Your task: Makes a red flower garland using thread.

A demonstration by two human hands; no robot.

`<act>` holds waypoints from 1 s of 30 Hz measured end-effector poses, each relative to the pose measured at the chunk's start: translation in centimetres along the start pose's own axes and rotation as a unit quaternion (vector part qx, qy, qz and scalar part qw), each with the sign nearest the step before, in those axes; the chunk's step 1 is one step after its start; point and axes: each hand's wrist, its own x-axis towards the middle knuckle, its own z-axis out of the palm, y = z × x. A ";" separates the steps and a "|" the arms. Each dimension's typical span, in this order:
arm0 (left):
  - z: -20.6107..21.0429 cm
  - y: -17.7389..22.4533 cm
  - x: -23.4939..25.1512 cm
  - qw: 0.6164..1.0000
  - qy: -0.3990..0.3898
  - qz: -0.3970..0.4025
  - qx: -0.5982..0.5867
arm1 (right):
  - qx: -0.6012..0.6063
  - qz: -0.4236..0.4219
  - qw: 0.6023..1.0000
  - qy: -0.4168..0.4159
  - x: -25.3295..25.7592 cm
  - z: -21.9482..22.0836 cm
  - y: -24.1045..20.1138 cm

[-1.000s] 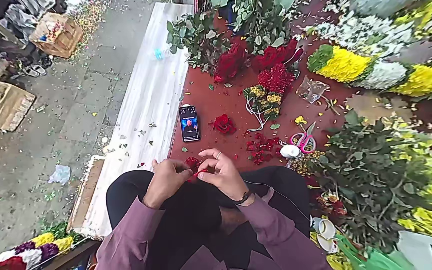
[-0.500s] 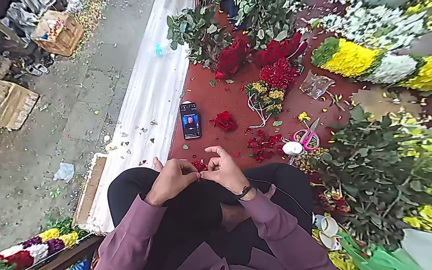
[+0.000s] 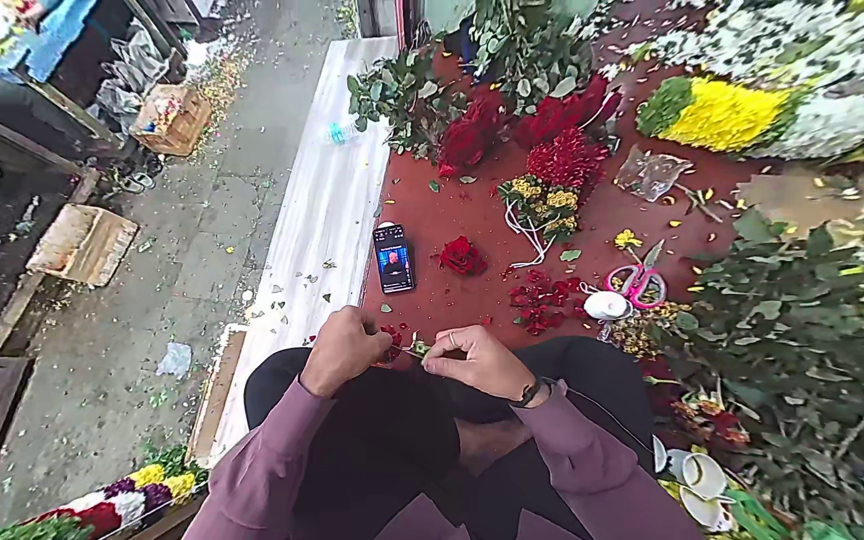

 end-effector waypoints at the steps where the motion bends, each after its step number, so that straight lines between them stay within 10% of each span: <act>1: -0.4 1.3 -0.2 0.999 -0.007 0.004 0.047 | 0.019 -0.038 0.999 -0.015 0.0 -0.3 -0.8; 5: -1.6 7.4 -2.5 0.960 -0.160 0.139 0.182 | 0.088 -0.112 0.989 0.034 0.7 -1.8 -2.5; 9: -2.1 10.4 -1.7 0.920 -0.182 0.344 -0.045 | 0.226 -0.067 0.971 0.046 1.6 -2.6 -0.4; 12: -1.4 11.1 -0.7 0.929 -0.082 0.325 -0.158 | 0.279 -0.004 0.957 0.072 0.4 0.1 -0.7; 17: 0.3 8.4 1.2 0.957 0.088 0.256 -0.109 | 0.331 -0.154 0.931 -0.022 0.0 -0.6 0.7; 25: -0.8 2.7 1.1 0.981 -0.063 0.183 -0.008 | 0.228 -0.013 0.973 0.027 0.2 -4.0 0.8; 30: 1.2 0.9 1.2 0.982 -0.060 0.169 -0.053 | -0.034 0.196 0.977 0.078 1.9 -8.7 4.1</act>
